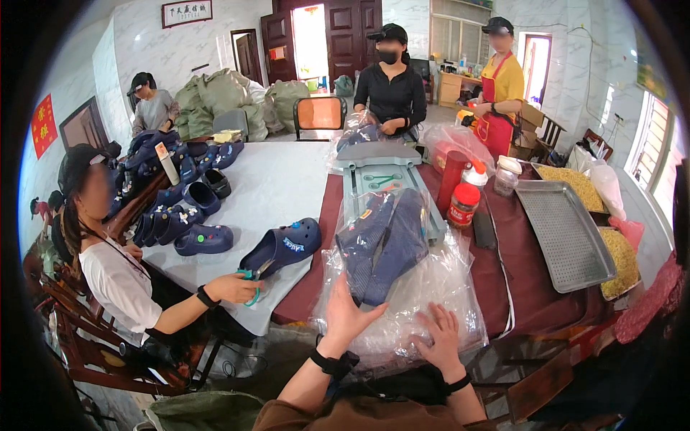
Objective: Packing pairs of blue shoes into clear plastic bags.
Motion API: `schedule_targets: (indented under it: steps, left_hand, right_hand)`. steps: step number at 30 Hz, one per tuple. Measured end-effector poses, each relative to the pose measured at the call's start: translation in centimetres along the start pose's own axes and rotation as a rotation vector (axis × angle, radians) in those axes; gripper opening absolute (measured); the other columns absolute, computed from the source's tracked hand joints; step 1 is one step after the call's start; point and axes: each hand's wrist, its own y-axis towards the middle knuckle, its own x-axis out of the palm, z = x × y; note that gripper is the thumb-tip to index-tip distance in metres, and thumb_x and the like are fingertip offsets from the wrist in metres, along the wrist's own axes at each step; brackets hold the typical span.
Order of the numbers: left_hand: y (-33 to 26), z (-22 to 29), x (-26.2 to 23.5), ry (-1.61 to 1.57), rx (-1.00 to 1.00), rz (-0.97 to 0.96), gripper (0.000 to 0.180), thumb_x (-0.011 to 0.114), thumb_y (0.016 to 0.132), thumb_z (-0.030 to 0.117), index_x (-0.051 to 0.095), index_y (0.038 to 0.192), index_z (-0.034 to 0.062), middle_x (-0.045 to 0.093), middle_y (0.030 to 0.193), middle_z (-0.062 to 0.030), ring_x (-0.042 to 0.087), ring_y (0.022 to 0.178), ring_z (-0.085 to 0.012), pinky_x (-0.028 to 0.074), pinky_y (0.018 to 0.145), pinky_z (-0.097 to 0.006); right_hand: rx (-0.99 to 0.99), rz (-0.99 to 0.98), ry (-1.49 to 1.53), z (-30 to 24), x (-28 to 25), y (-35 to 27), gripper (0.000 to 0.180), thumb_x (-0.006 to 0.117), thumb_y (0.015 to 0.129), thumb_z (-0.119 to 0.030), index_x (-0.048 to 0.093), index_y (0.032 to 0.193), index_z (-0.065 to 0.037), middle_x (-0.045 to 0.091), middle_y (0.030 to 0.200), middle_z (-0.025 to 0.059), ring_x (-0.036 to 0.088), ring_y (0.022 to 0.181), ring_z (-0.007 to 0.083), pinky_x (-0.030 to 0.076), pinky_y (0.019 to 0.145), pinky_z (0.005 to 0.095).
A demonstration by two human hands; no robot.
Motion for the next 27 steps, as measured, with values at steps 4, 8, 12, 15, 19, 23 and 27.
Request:
schedule_targets:
  steps: [4,8,12,15,19,23,27]
  left_hand:
    - [0.1,1.8,-1.0,-0.102,-0.052,0.023,0.115,0.096,0.063,0.044,0.037,0.144,-0.014,0.056,0.131,-0.0329,0.057,0.123,-0.046,0.048,0.102,-0.048]
    - [-1.1,2.8,-1.1,-0.189,-0.081,-0.037,0.118,0.097,0.061,0.046,0.037,0.143,-0.0141,0.057,0.131,-0.0332,0.058,0.121,-0.0472,0.049,0.101,-0.048]
    - [-2.8,2.8,-0.3,-0.154,-0.12,-0.067,0.118,0.097,0.062,0.048,0.037,0.143,-0.0136,0.057,0.13,-0.0337,0.058,0.122,-0.0475,0.049,0.1,-0.049]
    - [-3.2,2.8,0.1,-0.106,-0.074,-0.09,0.112,0.096,0.065,0.046,0.038,0.141,-0.014,0.056,0.13,-0.0349,0.057,0.123,-0.0475,0.048,0.1,-0.049]
    - [-3.5,1.2,0.1,-0.225,-0.002,-0.151,0.105,0.095,0.068,0.041,0.039,0.142,-0.0083,0.062,0.115,-0.0293,0.063,0.108,-0.0433,0.051,0.091,-0.047]
    - [-3.5,0.3,-1.3,-0.444,-0.25,-0.276,0.098,0.095,0.07,0.03,0.039,0.144,-0.0019,0.056,0.079,-0.0046,0.055,0.068,-0.0176,0.047,0.064,-0.031]
    - [-3.9,1.0,-1.7,-0.582,-0.304,-0.149,0.09,0.097,0.068,0.02,0.042,0.138,0.0009,0.041,0.074,0.0051,0.037,0.064,-0.006,0.034,0.056,-0.024]
  right_hand:
    - [-0.004,0.013,-0.011,0.1,-0.1,0.2,0.056,0.078,0.083,-0.04,0.068,0.131,-0.014,0.05,0.152,0.0164,0.044,0.141,0.0379,0.027,0.119,0.0542]
    - [-0.017,-0.045,-0.022,1.5,-0.7,-0.1,0.069,0.08,0.081,-0.039,0.06,0.141,-0.012,0.047,0.155,0.0179,0.042,0.144,0.0378,0.024,0.121,0.0532]
    - [0.017,-0.155,0.565,0.6,-5.2,1.1,0.095,0.086,0.076,-0.036,0.041,0.154,-0.006,0.039,0.161,0.0196,0.037,0.148,0.0385,0.02,0.123,0.0531]
    - [0.085,-0.16,0.719,-0.9,-7.2,1.5,0.101,0.087,0.074,-0.035,0.037,0.156,-0.003,0.038,0.161,0.0203,0.037,0.148,0.0386,0.019,0.123,0.0545]
    - [0.065,-0.036,0.258,-3.3,-6.3,1.8,0.094,0.086,0.076,-0.033,0.041,0.153,-0.004,0.048,0.153,0.0193,0.043,0.145,0.0372,0.019,0.123,0.0576]
    - [0.058,0.006,-0.003,-4.6,-4.3,2.5,0.075,0.081,0.08,-0.025,0.051,0.145,-0.006,0.061,0.14,0.0155,0.051,0.137,0.0357,0.019,0.123,0.0594]
    - [-0.022,0.107,0.008,-5.8,-4.2,4.1,0.05,0.071,0.083,-0.01,0.062,0.133,-0.007,0.07,0.125,0.012,0.061,0.125,0.0331,0.022,0.122,0.0592]
